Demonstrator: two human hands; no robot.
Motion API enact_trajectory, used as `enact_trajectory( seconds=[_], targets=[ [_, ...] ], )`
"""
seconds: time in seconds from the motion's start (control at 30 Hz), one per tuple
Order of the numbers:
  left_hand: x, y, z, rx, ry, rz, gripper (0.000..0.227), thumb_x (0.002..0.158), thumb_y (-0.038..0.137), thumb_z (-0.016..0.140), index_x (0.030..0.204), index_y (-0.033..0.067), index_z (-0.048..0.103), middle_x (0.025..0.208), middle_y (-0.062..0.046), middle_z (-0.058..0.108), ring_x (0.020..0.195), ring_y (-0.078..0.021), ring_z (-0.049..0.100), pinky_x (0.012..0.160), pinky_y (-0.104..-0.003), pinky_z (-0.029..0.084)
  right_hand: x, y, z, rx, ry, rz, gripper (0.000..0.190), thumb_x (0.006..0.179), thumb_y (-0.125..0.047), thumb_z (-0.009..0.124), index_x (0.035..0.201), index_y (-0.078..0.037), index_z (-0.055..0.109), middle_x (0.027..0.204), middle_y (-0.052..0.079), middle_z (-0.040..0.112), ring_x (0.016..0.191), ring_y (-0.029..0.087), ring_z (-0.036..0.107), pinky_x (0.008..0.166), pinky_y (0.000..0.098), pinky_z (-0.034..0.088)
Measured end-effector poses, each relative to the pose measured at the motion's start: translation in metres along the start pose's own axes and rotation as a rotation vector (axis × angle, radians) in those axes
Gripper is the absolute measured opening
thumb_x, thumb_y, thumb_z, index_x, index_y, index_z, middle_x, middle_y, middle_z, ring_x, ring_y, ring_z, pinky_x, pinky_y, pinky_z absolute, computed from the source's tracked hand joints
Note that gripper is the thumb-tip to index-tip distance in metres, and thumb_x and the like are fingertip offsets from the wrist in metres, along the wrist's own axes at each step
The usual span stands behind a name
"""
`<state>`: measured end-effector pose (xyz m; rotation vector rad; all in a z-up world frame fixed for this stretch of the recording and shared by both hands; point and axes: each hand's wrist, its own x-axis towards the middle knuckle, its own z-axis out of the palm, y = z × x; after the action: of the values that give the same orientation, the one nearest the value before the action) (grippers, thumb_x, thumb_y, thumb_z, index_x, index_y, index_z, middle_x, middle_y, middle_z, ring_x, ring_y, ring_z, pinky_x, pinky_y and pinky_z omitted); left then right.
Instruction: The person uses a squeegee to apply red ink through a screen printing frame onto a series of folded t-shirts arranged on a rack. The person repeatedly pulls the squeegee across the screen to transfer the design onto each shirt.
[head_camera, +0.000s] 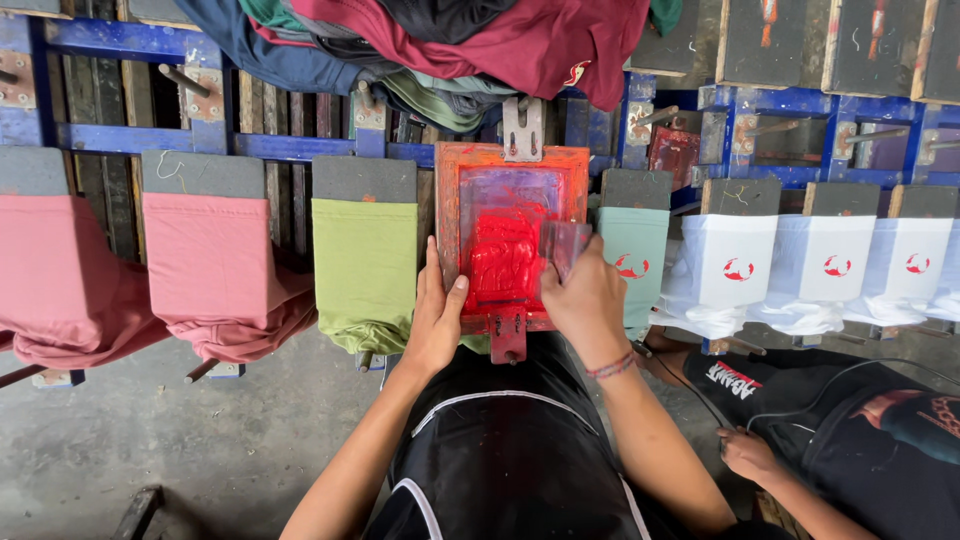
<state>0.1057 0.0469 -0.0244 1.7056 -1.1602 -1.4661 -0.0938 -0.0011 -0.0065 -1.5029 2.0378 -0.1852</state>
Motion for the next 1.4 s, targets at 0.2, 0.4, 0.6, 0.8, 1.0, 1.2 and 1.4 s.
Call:
enact_trajectory(
  seconds=[0.2, 0.4, 0.6, 0.8, 1.0, 1.2, 1.4],
  targets=[
    [-0.007, 0.007, 0.004, -0.036, 0.021, -0.006, 0.078, 0.103, 0.049, 0.032, 0.166, 0.0139, 0.002, 0.16, -0.025, 0.026, 0.151, -0.048, 0.025, 0.124, -0.057, 0.022, 0.032, -0.014, 0.014, -0.164, -0.089, -0.279, 0.034, 0.087, -0.023, 0.066, 0.113, -0.001, 0.063, 0.084, 0.024, 0.073, 0.089, 0.05, 0.073, 0.081, 0.059, 0.057],
    [-0.014, -0.009, 0.009, -0.062, 0.061, -0.026, 0.075, 0.104, 0.052, 0.022, 0.166, 0.0148, 0.005, 0.161, -0.024, 0.024, 0.151, -0.0477, 0.024, 0.125, -0.057, 0.021, 0.021, -0.043, -0.019, -0.472, -0.142, -0.79, 0.016, 0.085, -0.013, 0.066, 0.101, -0.014, 0.069, 0.075, 0.008, 0.072, 0.083, 0.036, 0.073, 0.067, 0.05, 0.059],
    [-0.022, -0.016, 0.013, -0.085, 0.098, -0.007, 0.072, 0.105, 0.05, 0.019, 0.165, 0.0114, 0.009, 0.159, -0.027, 0.025, 0.151, -0.0498, 0.024, 0.125, -0.058, 0.02, 0.022, -0.042, -0.026, -0.518, -0.143, -1.098, 0.024, 0.088, -0.001, 0.062, 0.1, -0.018, 0.074, 0.089, 0.005, 0.077, 0.088, 0.029, 0.069, 0.068, 0.0403, 0.05],
    [-0.021, -0.026, 0.02, -0.082, 0.105, -0.011, 0.073, 0.105, 0.052, 0.019, 0.165, 0.0113, 0.011, 0.159, -0.027, 0.026, 0.15, -0.0488, 0.025, 0.125, -0.058, 0.02, 0.028, -0.024, -0.016, -0.56, -0.08, -1.457, 0.009, 0.093, -0.016, 0.066, 0.097, -0.02, 0.073, 0.105, 0.004, 0.077, 0.098, 0.027, 0.063, 0.076, 0.0401, 0.043],
    [-0.022, -0.015, 0.017, -0.056, 0.116, -0.016, 0.074, 0.105, 0.052, 0.022, 0.165, 0.0113, 0.009, 0.159, -0.026, 0.024, 0.15, -0.0494, 0.025, 0.124, -0.058, 0.021, 0.033, -0.009, -0.031, -0.617, -0.105, -1.266, 0.028, 0.091, -0.005, 0.064, 0.104, -0.028, 0.072, 0.115, -0.002, 0.076, 0.118, 0.028, 0.063, 0.088, 0.0451, 0.047],
    [-0.019, -0.011, 0.022, -0.033, 0.117, -0.042, 0.074, 0.105, 0.051, 0.024, 0.165, 0.012, 0.007, 0.16, -0.025, 0.023, 0.151, -0.0481, 0.025, 0.125, -0.057, 0.021, 0.014, 0.01, 0.011, -0.445, 0.132, -0.825, 0.041, 0.086, -0.007, 0.06, 0.118, -0.033, 0.067, 0.116, -0.009, 0.072, 0.108, 0.025, 0.065, 0.075, 0.0426, 0.054],
    [-0.018, -0.007, 0.019, -0.031, 0.102, -0.045, 0.075, 0.104, 0.051, 0.025, 0.165, 0.0103, 0.008, 0.16, -0.026, 0.022, 0.151, -0.0484, 0.025, 0.125, -0.057, 0.021, -0.052, 0.008, 0.009, -0.446, 0.076, -0.715, 0.048, 0.082, -0.004, 0.064, 0.124, -0.027, 0.068, 0.116, -0.003, 0.073, 0.104, 0.029, 0.067, 0.074, 0.0434, 0.058]
  ],
)
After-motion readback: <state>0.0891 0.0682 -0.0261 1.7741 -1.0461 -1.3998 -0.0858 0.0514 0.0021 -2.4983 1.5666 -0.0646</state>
